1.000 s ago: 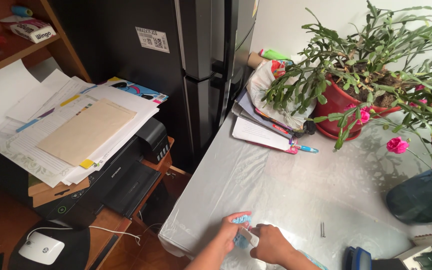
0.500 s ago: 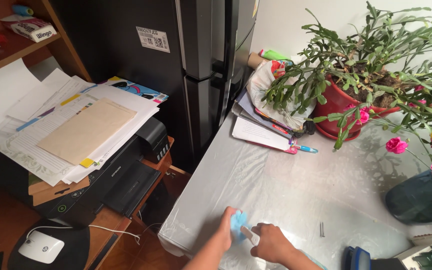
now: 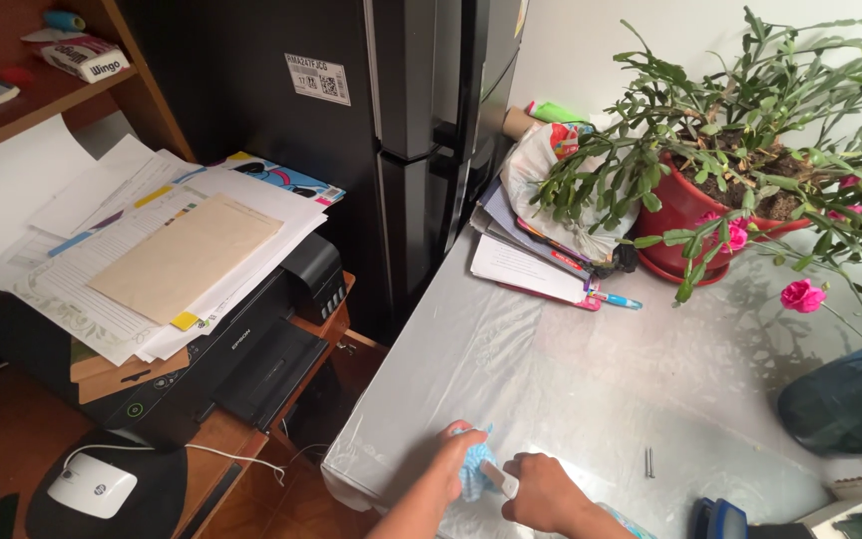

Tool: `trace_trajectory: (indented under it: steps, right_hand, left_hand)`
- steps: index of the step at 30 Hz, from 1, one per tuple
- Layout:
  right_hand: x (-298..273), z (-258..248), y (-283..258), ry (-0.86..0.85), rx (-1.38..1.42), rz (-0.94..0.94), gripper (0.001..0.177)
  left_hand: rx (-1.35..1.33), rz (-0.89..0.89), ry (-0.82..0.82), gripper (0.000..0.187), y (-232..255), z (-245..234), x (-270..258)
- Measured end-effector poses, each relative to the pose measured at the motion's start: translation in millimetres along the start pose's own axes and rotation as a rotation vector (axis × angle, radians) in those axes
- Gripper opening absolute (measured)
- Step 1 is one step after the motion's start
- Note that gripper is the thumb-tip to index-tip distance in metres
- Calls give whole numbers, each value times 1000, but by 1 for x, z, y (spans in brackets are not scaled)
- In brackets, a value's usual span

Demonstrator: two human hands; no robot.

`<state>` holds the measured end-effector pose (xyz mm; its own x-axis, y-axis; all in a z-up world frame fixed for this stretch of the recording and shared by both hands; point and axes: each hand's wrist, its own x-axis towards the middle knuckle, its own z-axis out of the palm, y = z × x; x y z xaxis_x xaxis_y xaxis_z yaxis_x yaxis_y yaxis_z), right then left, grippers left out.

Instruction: The person moves a photo album from a wooden shelf to a table, then wipes the shelf with a cloth. They reposition a small square device on the shelf and continue wiping the shelf surface. Finally, they spray a cleaning solution onto the cloth and wipe the table surface.

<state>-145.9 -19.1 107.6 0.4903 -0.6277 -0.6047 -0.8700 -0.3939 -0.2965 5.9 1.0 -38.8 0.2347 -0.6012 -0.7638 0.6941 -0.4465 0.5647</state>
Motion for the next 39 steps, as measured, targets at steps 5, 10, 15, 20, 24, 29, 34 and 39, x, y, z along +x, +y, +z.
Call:
trace_trajectory:
  steps: [5,10,15,20,24,29,34,39]
  right_hand:
    - [5,-3,23,127,85,-81,43]
    - [-37,-42,10,132,268,-71,24]
    - [-42,-44,26,409,477,-236,31]
    - [-60,-63,33,588,561,-195,34]
    - [-63,-62,44,586,610,-308,39]
    - [-64,-58,71,666,707,-366,43]
    - [-79,-55,91,774,832,-372,46]
    - [-89,-48,108,822,709,-479,58]
  left_hand:
    - [-122,39,-249,32,14,7,-26]
    - [63,154,-167,7,32,30,-51]
    - [226,356,84,58,25,44,-26]
    - [3,42,-133,46,57,62,-73]
    - [-220,86,-492,68,43,63,-45]
    - [-96,206,-484,77,59,47,-58]
    - [-9,272,-421,59,66,45,-71]
    - [122,305,-564,55,56,60,-78]
